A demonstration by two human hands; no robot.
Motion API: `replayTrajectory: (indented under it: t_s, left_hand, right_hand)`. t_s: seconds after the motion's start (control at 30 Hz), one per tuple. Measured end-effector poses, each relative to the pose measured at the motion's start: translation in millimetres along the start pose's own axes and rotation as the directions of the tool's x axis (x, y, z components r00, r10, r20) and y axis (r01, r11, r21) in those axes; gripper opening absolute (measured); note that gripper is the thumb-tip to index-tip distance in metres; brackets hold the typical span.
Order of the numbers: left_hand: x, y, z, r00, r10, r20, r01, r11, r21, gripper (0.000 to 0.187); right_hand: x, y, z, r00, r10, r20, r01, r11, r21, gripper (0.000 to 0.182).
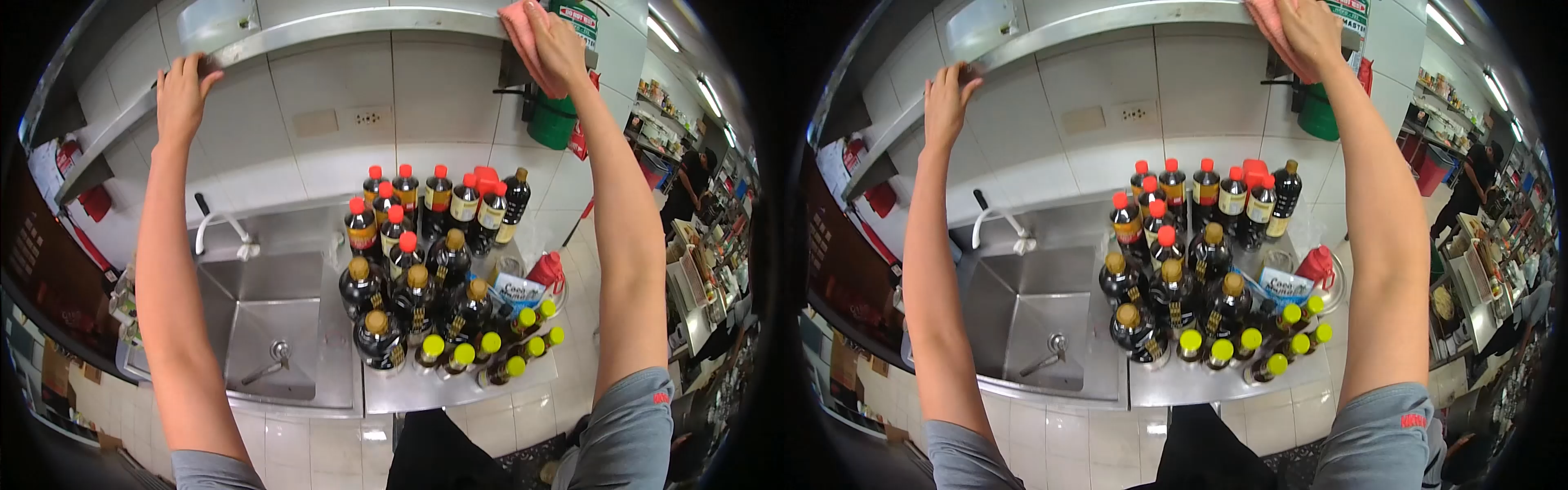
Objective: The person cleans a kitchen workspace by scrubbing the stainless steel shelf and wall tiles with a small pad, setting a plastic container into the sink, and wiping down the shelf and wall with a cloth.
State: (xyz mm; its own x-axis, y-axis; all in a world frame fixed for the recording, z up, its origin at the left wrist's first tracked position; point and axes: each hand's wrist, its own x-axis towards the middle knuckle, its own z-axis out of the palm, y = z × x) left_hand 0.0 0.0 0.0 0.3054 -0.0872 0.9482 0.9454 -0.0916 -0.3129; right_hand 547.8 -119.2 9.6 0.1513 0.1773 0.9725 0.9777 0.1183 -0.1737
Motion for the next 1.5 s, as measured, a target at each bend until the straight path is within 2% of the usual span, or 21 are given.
replayTrajectory:
  t_s: [0.07,0.1,0.23,0.3,0.37,0.5,0.73,0.83,0.93,1.03,1.1,1.17,1.2,1.27,1.3,1.33,1.37,1.4,1.43,1.47,1.5]
  left_hand:
    - [-3,-9,-18,0.999,-0.001,0.036,0.002,0.999,-0.042,0.044]
    - [-74,40,-17,0.950,0.016,0.313,0.044,0.982,-0.182,0.043]
    - [-81,46,-20,0.949,-0.094,0.302,0.179,0.948,-0.265,0.042]
    - [-80,50,-18,0.971,-0.125,0.205,0.171,0.959,-0.227,0.048]
    - [-77,56,-23,0.959,-0.184,0.213,0.244,0.922,-0.302,0.050]
    - [-90,60,-23,0.921,-0.245,0.302,0.349,0.864,-0.364,0.052]
    - [-79,58,-20,0.891,-0.300,0.340,0.429,0.801,-0.417,0.057]
    - [-83,58,-22,0.882,-0.304,0.361,0.446,0.786,-0.428,0.058]
    - [-86,59,-19,0.863,-0.319,0.392,0.477,0.771,-0.423,0.060]
    - [-87,57,-20,0.854,-0.309,0.419,0.485,0.765,-0.423,0.059]
    - [-79,54,-24,0.851,-0.311,0.423,0.494,0.749,-0.442,0.058]
    - [-76,54,-28,0.840,-0.323,0.436,0.516,0.724,-0.457,0.055]
    - [-74,54,-29,0.848,-0.330,0.414,0.508,0.728,-0.461,0.055]
    - [-74,53,-29,0.837,-0.325,0.440,0.518,0.729,-0.447,0.056]
    - [-73,51,-29,0.833,-0.321,0.450,0.521,0.731,-0.441,0.057]
    - [-70,48,-31,0.834,-0.318,0.451,0.519,0.729,-0.446,0.056]
    - [-67,47,-33,0.835,-0.312,0.454,0.518,0.723,-0.456,0.056]
    - [-65,49,-33,0.837,-0.302,0.457,0.517,0.712,-0.476,0.056]
    - [-67,50,-34,0.814,-0.331,0.476,0.553,0.691,-0.465,0.055]
    - [-73,48,-33,0.792,-0.358,0.495,0.588,0.667,-0.458,0.055]
    - [-78,49,-30,0.767,-0.386,0.512,0.622,0.642,-0.448,0.055]
  right_hand:
    - [9,14,11,0.970,-0.242,-0.005,0.237,0.955,-0.178,0.050]
    - [-79,53,33,0.956,-0.221,0.192,0.257,0.948,-0.188,0.048]
    - [-76,36,30,0.920,-0.388,-0.054,0.379,0.917,-0.121,0.040]
    - [-65,27,33,0.949,-0.299,-0.102,0.284,0.949,-0.134,0.036]
    - [-62,14,30,0.968,-0.247,-0.050,0.237,0.959,-0.158,0.031]
    - [-84,12,33,0.988,-0.153,0.016,0.153,0.981,-0.120,0.045]
    - [-82,21,21,0.967,-0.121,0.225,0.155,0.978,-0.138,0.053]
    - [-82,17,20,0.968,-0.126,0.219,0.159,0.977,-0.140,0.050]
    - [-63,-11,9,0.924,0.086,0.372,-0.027,0.986,-0.163,0.046]
    - [-14,-24,16,0.705,0.380,0.600,-0.411,0.907,-0.091,0.046]
    - [22,-51,43,0.829,0.145,0.541,-0.229,0.969,0.091,0.045]
    - [49,-72,86,0.797,-0.017,0.604,-0.127,0.973,0.195,0.041]
    - [54,-92,102,0.719,-0.089,0.689,0.110,0.994,0.013,0.039]
    - [53,-153,114,0.563,-0.153,0.812,0.498,0.847,-0.185,0.034]
    - [59,-189,123,0.460,-0.230,0.857,0.492,0.870,-0.031,0.037]
    - [52,-227,146,0.480,-0.400,0.781,0.419,0.886,0.196,0.034]
    - [55,-286,135,0.453,-0.498,0.740,0.242,0.867,0.435,0.027]
    - [35,-323,172,0.390,-0.660,0.642,0.236,0.746,0.623,0.021]
    - [18,-369,182,0.563,-0.744,0.360,0.249,0.568,0.784,0.010]
    - [13,-413,200,0.302,-0.843,0.445,0.344,0.532,0.774,0.013]
    - [-7,-449,221,0.356,-0.785,0.508,0.255,0.604,0.755,0.021]
